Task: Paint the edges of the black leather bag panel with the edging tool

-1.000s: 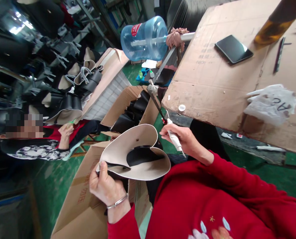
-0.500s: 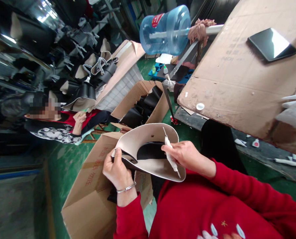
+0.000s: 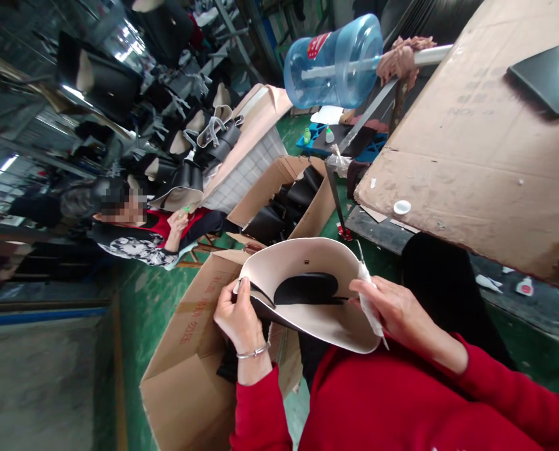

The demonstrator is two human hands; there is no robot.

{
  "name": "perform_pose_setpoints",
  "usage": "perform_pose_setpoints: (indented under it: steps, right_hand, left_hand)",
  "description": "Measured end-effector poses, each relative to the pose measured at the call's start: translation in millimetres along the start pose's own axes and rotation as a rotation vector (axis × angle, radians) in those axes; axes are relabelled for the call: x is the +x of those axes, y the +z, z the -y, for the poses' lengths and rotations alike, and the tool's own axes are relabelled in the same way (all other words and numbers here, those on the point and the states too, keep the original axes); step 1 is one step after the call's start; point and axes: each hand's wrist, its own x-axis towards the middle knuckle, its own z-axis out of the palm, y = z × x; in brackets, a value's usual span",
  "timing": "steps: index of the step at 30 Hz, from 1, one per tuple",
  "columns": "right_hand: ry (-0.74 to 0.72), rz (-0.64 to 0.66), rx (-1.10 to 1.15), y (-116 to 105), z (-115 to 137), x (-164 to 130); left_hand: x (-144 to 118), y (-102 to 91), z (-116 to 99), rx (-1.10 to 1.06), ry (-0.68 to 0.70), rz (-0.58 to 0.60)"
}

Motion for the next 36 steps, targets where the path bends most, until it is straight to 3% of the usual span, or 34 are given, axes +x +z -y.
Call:
perform_pose_setpoints:
  steps: [6, 12, 20, 25, 30, 36]
  right_hand:
    - [0.076, 0.027, 0.247, 9.1, -11.8, -10.9]
    - [0.103, 0.010, 0.346, 14.3, -15.6, -14.1]
    - [0.276, -0.336, 0.436, 12.5, -21.7, 0.9]
    - [0.410, -0.541, 0.469, 22.5, -30.0, 8.4]
    - [0.545, -0.543, 0.483, 32.5, -31.7, 9.3]
    - [0.437, -0.472, 0.507, 36.6, -14.5, 9.3]
  left_hand:
    - [-2.4, -1.4, 0.8, -0.009, -0.024, 0.018]
    - [-5.8, -0.3, 0.2, -0.058, -0.054, 0.025]
    - [-5.5, -2.3, -2.3, -0.179, -0.099, -0.030]
    - [-15.1, -4.0, -6.2, -0.163, -0.108, -0.037]
    - [-31.5, -11.6, -7.1, -0.201, -0.120, -0.066]
    - [-45.6, -16.6, -5.7, -0.213, -0.094, -0.050]
